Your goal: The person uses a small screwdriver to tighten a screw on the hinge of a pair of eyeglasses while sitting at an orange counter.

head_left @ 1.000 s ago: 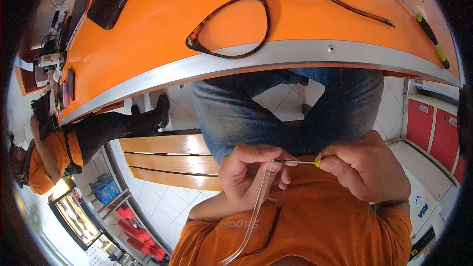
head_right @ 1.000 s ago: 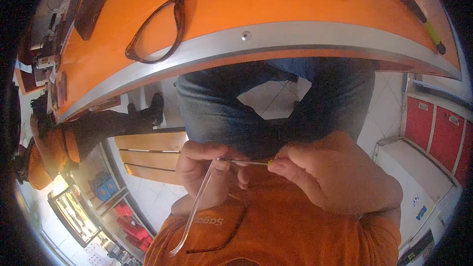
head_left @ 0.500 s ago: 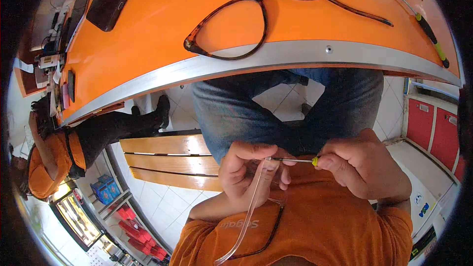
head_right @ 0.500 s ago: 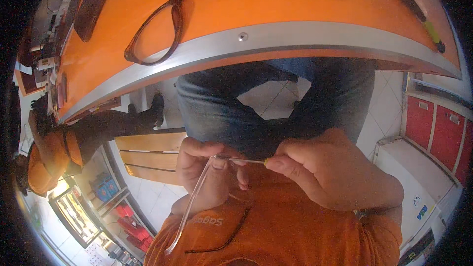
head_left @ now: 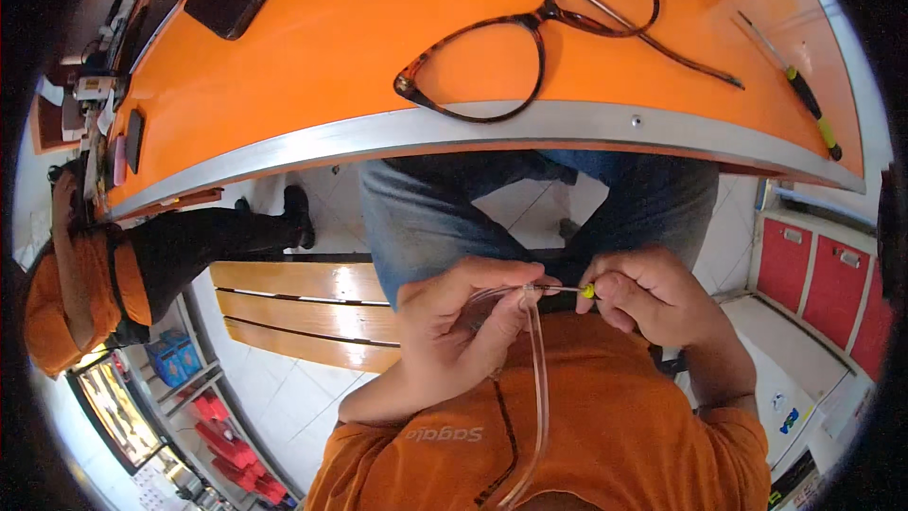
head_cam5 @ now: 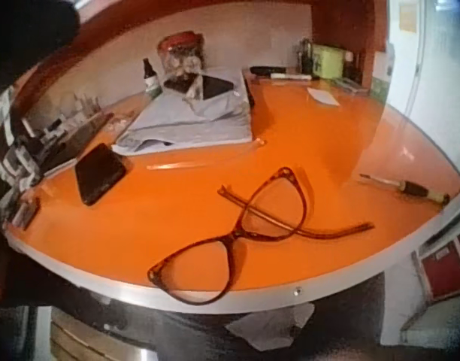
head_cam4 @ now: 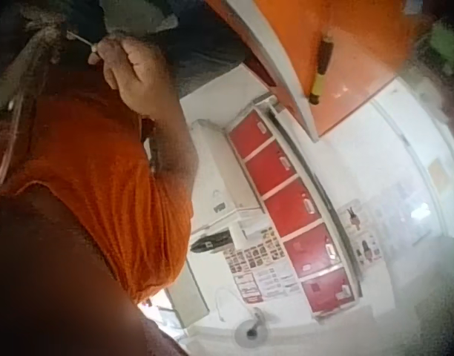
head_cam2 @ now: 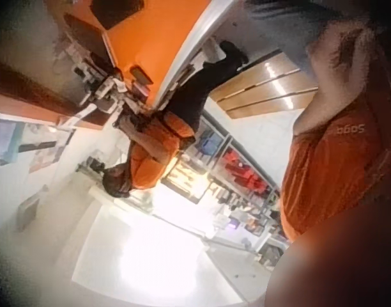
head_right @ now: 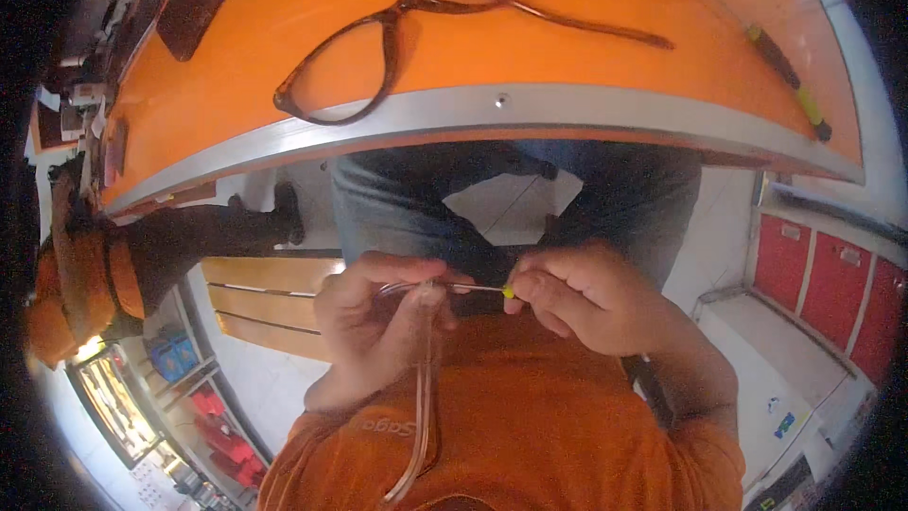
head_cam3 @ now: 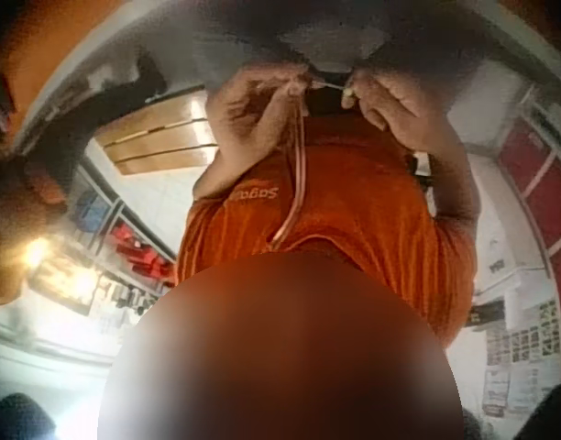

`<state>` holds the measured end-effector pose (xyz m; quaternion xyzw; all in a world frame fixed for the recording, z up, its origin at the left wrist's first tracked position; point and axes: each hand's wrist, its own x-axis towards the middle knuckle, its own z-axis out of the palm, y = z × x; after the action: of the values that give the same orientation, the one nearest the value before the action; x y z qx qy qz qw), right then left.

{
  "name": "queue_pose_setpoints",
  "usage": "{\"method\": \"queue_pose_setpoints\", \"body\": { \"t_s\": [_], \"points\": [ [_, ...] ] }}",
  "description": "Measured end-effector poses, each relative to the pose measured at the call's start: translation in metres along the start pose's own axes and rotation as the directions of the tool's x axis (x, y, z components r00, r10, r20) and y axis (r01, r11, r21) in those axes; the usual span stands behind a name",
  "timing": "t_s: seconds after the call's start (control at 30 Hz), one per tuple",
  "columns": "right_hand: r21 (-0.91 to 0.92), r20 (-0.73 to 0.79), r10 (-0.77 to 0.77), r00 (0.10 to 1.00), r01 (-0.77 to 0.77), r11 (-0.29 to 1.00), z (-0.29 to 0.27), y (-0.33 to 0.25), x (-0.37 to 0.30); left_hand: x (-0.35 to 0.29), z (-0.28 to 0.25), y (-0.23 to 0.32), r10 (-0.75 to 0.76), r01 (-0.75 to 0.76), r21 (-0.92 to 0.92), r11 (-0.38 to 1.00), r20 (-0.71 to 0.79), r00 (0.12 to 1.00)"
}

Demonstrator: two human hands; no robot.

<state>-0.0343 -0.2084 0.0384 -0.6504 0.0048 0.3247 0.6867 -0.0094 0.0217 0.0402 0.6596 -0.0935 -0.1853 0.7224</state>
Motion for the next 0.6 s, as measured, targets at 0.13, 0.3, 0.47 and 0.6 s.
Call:
{"method": "queue_pose_setpoints", "body": {
  "t_s": [0.13, 0.3, 0.47, 0.6],
  "points": [
    [0.012, 0.053, -0.166, 0.985, 0.166, 0.986, -0.006, 0.019, 0.017, 0.008, -0.006, 0.014, 0.1, -0.122, 0.296, 0.947, 0.088, 0.991],
    [0.038, 0.139, -0.32, 0.937, 0.318, 0.947, -0.01, 0.039, 0.032, 0.01, 0.001, 0.038, 0.177, -0.196, 0.461, 0.865, 0.085, 0.98],
    [-0.025, 0.142, -0.39, 0.91, 0.397, 0.917, -0.011, 0.044, 0.039, 0.01, 0.002, 0.044, 0.219, -0.246, 0.551, 0.797, 0.116, 0.969],
    [-0.079, 0.089, -0.401, 0.912, 0.407, 0.91, -0.009, 0.045, 0.04, 0.009, 0.001, 0.045, 0.244, -0.275, 0.603, 0.749, 0.134, 0.96]
  ]
}}
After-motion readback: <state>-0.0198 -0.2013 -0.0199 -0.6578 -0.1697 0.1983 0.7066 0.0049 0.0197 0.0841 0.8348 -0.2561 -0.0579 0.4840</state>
